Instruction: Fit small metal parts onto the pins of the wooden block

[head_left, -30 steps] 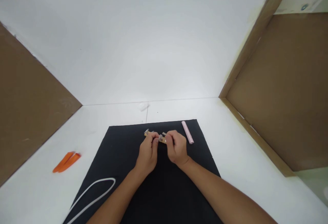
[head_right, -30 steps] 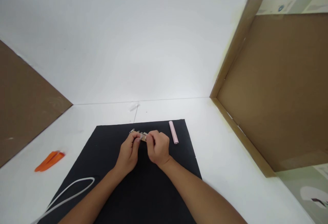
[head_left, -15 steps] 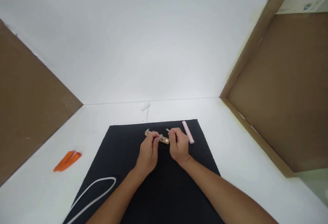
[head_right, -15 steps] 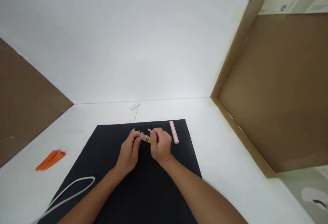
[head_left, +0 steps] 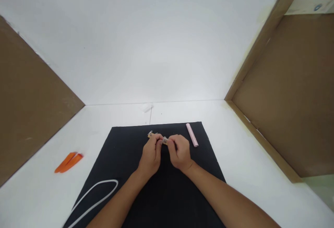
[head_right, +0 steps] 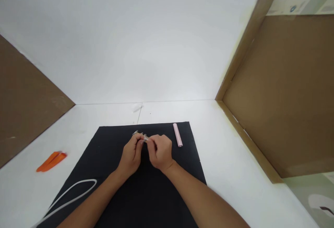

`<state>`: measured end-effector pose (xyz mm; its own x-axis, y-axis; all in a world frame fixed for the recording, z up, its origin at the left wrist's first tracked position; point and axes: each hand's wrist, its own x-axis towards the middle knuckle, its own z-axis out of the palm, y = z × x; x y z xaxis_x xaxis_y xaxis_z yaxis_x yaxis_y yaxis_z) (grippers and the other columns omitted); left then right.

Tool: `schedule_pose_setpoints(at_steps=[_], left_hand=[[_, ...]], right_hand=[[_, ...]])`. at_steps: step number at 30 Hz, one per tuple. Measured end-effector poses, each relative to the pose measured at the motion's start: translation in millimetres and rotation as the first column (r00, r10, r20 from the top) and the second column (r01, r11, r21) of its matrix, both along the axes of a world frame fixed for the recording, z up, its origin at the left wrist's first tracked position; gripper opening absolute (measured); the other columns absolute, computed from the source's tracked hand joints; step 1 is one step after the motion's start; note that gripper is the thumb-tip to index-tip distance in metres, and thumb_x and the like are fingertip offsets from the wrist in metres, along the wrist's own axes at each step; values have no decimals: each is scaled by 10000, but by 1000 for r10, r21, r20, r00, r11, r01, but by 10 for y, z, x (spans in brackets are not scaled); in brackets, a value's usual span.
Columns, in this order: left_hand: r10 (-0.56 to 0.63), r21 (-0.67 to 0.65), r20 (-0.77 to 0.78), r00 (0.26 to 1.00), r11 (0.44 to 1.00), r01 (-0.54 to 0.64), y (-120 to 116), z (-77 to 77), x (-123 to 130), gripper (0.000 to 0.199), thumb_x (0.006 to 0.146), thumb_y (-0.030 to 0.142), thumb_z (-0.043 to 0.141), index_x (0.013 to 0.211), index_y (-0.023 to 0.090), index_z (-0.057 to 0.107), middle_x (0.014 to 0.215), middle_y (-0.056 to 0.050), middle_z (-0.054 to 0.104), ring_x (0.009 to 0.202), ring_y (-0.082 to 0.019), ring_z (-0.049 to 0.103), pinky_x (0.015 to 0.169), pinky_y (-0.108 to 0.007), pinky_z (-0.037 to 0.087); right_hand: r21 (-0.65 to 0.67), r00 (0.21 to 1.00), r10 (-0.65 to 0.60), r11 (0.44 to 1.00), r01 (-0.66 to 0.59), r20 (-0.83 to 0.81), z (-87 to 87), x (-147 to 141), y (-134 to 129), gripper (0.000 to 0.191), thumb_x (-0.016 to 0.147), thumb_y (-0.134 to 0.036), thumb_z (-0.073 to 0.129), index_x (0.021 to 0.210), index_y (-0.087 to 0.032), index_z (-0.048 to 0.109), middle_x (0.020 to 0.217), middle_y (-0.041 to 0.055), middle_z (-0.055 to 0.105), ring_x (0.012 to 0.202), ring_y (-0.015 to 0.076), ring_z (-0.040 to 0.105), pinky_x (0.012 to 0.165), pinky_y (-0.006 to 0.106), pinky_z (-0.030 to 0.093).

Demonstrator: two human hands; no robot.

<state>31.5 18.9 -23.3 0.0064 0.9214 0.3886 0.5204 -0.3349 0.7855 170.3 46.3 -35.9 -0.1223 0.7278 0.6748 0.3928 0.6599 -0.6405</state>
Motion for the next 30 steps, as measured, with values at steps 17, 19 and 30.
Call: schedule_pose_setpoints(at_steps=[17,19,30], left_hand=[[69,0,13,998,998,-69,2,24,1,173,969,248,371,955,199,537,844,-14,578,758,-153,545,733,-270,421],[83,-5,24,996,997,-83,6,23,-2,169,967,252,377,960,199,538,855,-16,586,772,-155,553,744,-272,424],[60,-11,32,998,998,-60,9,45,0,174,961,257,386,959,192,547,874,-29,602,787,-162,564,756,-285,438]], right_hand=[[-210,956,-117,976,61,-268,-57,9,109,227,950,-279,419,789,-189,551,632,-11,540,559,137,509,552,256,382],[-201,964,-101,978,51,-246,-61,15,92,242,942,-274,425,748,-190,542,624,-11,525,562,136,494,552,256,372],[-37,998,6,999,-9,-66,-18,15,7,214,916,-246,453,749,-188,573,648,16,562,590,151,508,598,286,390]])
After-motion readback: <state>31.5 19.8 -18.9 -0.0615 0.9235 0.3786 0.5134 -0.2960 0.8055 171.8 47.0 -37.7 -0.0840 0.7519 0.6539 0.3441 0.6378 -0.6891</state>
